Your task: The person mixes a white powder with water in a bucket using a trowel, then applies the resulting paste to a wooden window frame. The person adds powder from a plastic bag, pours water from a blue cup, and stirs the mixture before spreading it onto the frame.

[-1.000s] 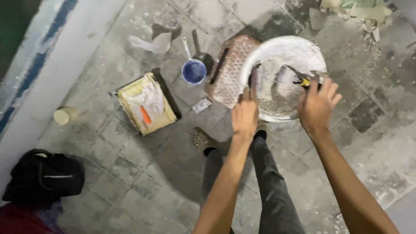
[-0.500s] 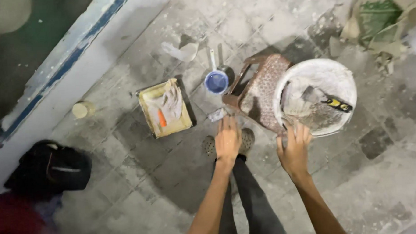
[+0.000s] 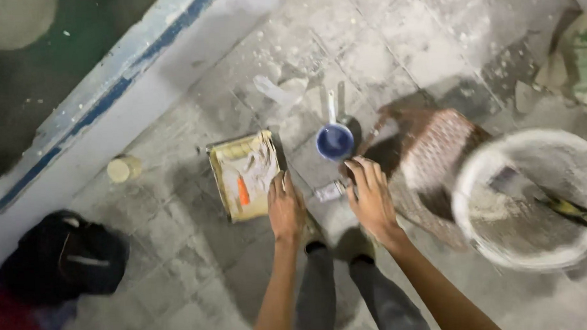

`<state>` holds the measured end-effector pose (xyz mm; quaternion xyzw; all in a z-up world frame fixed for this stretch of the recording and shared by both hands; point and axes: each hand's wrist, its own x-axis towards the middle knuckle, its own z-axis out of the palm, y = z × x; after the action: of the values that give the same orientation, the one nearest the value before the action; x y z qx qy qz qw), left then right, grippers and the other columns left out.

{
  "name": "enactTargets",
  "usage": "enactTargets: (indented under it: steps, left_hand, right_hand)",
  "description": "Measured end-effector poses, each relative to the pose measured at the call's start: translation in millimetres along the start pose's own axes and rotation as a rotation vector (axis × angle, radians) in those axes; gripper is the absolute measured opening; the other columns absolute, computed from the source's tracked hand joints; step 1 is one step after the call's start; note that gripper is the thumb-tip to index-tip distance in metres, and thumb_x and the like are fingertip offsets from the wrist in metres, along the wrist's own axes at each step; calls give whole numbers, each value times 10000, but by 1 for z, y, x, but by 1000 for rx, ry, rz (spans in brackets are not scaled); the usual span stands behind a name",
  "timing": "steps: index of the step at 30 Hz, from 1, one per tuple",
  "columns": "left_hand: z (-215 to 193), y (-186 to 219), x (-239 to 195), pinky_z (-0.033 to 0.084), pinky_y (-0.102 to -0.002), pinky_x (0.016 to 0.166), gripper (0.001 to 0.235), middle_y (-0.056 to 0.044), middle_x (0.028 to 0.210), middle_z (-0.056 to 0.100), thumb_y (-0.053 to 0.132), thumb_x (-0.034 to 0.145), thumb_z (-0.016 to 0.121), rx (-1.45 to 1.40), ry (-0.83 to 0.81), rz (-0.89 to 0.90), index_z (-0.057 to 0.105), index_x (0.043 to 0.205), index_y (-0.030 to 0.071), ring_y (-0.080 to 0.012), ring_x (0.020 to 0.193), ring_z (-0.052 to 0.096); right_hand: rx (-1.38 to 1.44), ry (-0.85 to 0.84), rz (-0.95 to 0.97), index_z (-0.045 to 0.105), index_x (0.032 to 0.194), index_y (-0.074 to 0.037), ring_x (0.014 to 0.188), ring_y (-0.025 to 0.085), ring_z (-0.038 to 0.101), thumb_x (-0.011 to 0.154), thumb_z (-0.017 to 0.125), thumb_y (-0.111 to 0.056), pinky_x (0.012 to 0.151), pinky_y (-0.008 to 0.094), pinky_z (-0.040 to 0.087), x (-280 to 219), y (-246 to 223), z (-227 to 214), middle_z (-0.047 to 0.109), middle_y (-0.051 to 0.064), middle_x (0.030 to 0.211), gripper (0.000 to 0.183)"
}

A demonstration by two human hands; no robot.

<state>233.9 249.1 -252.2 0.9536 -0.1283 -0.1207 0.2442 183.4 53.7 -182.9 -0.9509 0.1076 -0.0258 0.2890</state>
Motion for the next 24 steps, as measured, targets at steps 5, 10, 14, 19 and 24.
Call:
enactTargets:
  steps: [5,10,14,19,24]
  left_hand:
    - [62,-43,53,384,-493,1179,516,-229,1531,468,86,942,567,58,128,62,497,1439,-34,-434,1396,447]
    - [101,-69,103,312,-541,1188,486,-244,1534,454,115,977,553,-12,134,27,500,1433,-43,-462,1422,406]
    - [107,-76,119,324,-544,1162,496,-250,1516,456,109,952,559,-86,116,-17,493,1413,-62,-475,1406,416]
    - [99,-70,91,361,-514,1187,477,-261,1497,468,121,975,575,-85,85,-83,495,1418,-38,-453,1385,447]
    - [65,-56,54,403,-487,1129,489,-281,1475,470,151,967,628,-207,82,-180,504,1410,-16,-450,1354,462]
  right_hand:
    - [-69,-41,-8,520,1390,-16,1242,420,504,958,649,-128,1046,504,431,92,41,96,519,229,1366,465]
    - [-147,-56,-63,475,1469,17,1257,441,478,880,690,-145,1053,517,404,177,80,182,496,268,1376,648]
    - [-231,-95,-97,532,1371,9,1246,442,509,824,754,-162,1106,532,393,211,114,240,573,238,1287,615]
    - [-126,-187,86,603,1114,-23,1116,431,620,966,627,-44,911,501,528,188,116,243,632,202,1179,151]
    - [116,53,-56,582,1064,7,988,489,578,977,600,-12,804,535,456,158,40,160,592,248,1038,90]
